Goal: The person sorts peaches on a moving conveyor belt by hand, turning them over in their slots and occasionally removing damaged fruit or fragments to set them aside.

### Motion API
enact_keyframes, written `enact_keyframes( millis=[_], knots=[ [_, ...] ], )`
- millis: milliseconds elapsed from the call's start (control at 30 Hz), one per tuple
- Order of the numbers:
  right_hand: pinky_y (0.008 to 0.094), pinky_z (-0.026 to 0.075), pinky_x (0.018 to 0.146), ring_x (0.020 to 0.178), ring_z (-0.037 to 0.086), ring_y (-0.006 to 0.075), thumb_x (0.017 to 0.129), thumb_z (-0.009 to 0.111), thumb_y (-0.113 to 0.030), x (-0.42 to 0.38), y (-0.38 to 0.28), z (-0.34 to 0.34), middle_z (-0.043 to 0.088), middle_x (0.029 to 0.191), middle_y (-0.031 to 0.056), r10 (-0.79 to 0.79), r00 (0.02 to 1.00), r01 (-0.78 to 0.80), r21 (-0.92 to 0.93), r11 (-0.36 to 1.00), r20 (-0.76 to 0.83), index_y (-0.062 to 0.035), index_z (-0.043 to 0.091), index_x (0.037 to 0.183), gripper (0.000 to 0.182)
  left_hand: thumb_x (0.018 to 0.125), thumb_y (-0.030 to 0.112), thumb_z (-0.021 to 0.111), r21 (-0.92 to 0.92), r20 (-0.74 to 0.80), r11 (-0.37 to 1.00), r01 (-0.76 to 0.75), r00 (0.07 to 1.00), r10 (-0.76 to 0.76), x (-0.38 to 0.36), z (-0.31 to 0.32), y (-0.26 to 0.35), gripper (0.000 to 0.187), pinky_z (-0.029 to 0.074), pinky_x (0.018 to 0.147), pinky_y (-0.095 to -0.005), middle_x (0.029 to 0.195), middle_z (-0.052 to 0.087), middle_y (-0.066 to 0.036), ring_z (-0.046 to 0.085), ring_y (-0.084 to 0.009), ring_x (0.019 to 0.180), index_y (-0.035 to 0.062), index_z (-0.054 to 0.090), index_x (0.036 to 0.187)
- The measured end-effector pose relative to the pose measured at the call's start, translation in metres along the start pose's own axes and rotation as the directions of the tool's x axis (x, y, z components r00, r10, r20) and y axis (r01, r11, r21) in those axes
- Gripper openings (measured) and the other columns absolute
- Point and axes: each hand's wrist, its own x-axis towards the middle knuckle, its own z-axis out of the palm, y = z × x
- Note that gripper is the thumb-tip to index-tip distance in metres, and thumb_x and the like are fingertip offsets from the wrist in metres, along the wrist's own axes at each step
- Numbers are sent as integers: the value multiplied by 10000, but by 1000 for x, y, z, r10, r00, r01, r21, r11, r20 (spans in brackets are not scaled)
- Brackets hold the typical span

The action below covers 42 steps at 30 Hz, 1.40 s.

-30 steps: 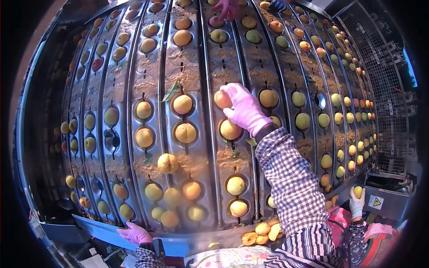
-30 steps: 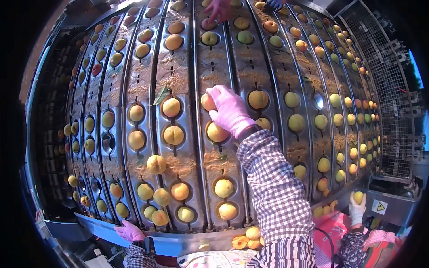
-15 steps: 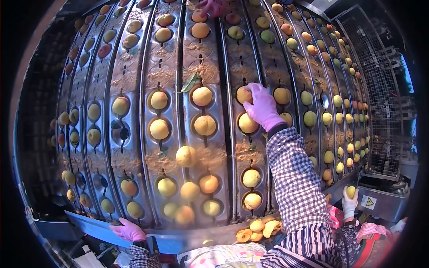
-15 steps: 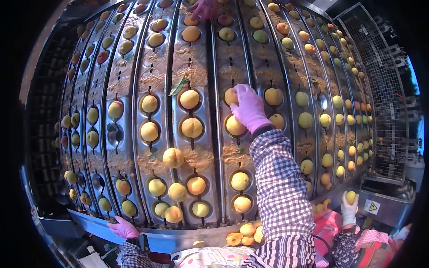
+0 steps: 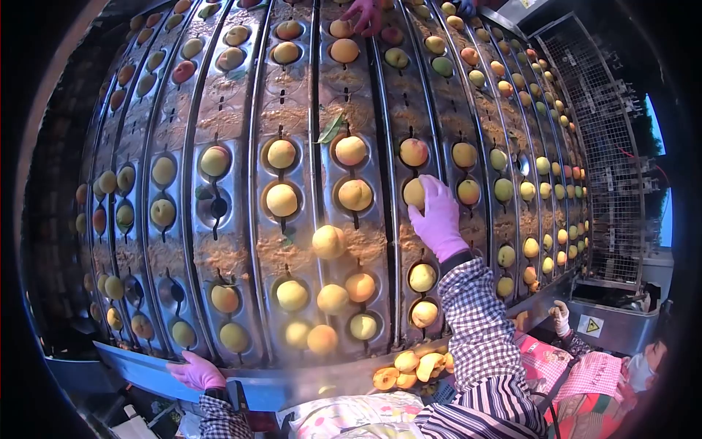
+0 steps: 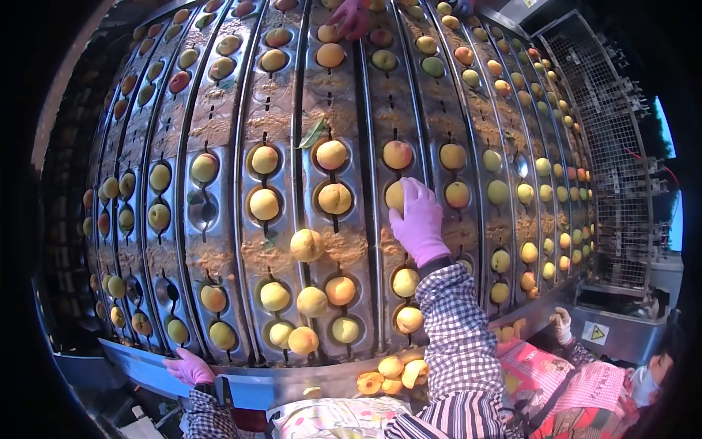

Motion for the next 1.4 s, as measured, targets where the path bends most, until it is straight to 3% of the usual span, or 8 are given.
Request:
enact_keyframes(
  millis=[67, 233, 533, 633, 1133, 1200, 1267, 1400],
  knots=[
    [456, 455, 1055, 1243, 553, 341, 832, 736, -241, -19, -3, 1, 567, 1361, 150, -123, 972, 127, 4, 992, -198, -98, 542, 1366, 585, 1019, 512, 480, 20, -4, 1000, -10, 1000, 10, 2, 1, -1, 772, 320, 1183, -490, 1572, 337, -285, 349, -421, 1452, 39, 246, 1583],
    [434, 477, 1039, 1249, 558, 346, 799, 781, -192, -21, 21, 15, 584, 1333, 145, 84, 981, -38, 253, 967, -174, -84, 585, 1320, 567, 1020, 529, 466, 39, 3, 999, -4, 1000, 4, 2, 1, 0, 783, 314, 1188, -485, 1578, 332, -285, 354, -417, 1452, 42, 238, 1589],
    [447, 473, 1034, 1210, 572, 354, 792, 790, -220, -3, 6, 25, 588, 1325, 161, 249, 954, -190, 302, 934, -170, -50, 598, 1236, 513, 1012, 563, 459, 37, -17, 999, -26, 999, 27, 5, 6, -5, 802, 326, 1181, -488, 1575, 336, -297, 357, -420, 1453, 44, 248, 1587],
    [471, 454, 1054, 1244, 544, 364, 798, 779, -204, -4, -7, 29, 568, 1358, 155, 78, 967, -62, 73, 995, -241, -63, 584, 1239, 503, 1012, 565, 456, 21, -22, 999, -29, 999, 30, 8, 11, -11, 804, 322, 1183, -490, 1577, 333, -296, 353, -422, 1455, 46, 244, 1589],
    [481, 413, 1082, 1297, 512, 339, 835, 771, -311, -2, -40, -7, 551, 1394, 145, 14, 990, -34, -144, 989, -139, -81, 582, 1315, 565, 1013, 474, 487, 20, -17, 999, -41, 999, 41, -5, -3, 3, 769, 304, 1194, -481, 1567, 344, -302, 347, -415, 1460, -7, 259, 1567],
    [485, 400, 1084, 1261, 530, 347, 831, 764, -379, -2, -68, -11, 602, 1330, 137, -97, 977, 104, 30, 994, -188, -68, 580, 1341, 625, 1013, 469, 486, 28, 0, 999, -30, 1000, 30, -9, -11, 9, 765, 304, 1193, -484, 1565, 346, -302, 345, -416, 1460, -4, 257, 1568],
    [472, 403, 1079, 1258, 535, 326, 809, 777, -398, -12, -106, -19, 611, 1315, 128, -176, 983, 181, 264, 947, -41, -64, 570, 1348, 667, 1014, 472, 488, 29, 1, 999, -30, 1000, 30, -8, -9, 8, 765, 304, 1192, -489, 1567, 343, -300, 344, -418, 1461, 3, 255, 1571],
    [470, 430, 1004, 1200, 557, 297, 760, 788, -392, -38, -150, -7, 616, 1252, 104, -308, 943, 282, 195, 939, 123, -93, 555, 1361, 710, 1014, 479, 494, 19, 11, 1000, -12, 1000, 12, -14, -19, 15, 770, 291, 1196, -497, 1575, 331, -294, 332, -419, 1467, 17, 246, 1578]
  ],
)
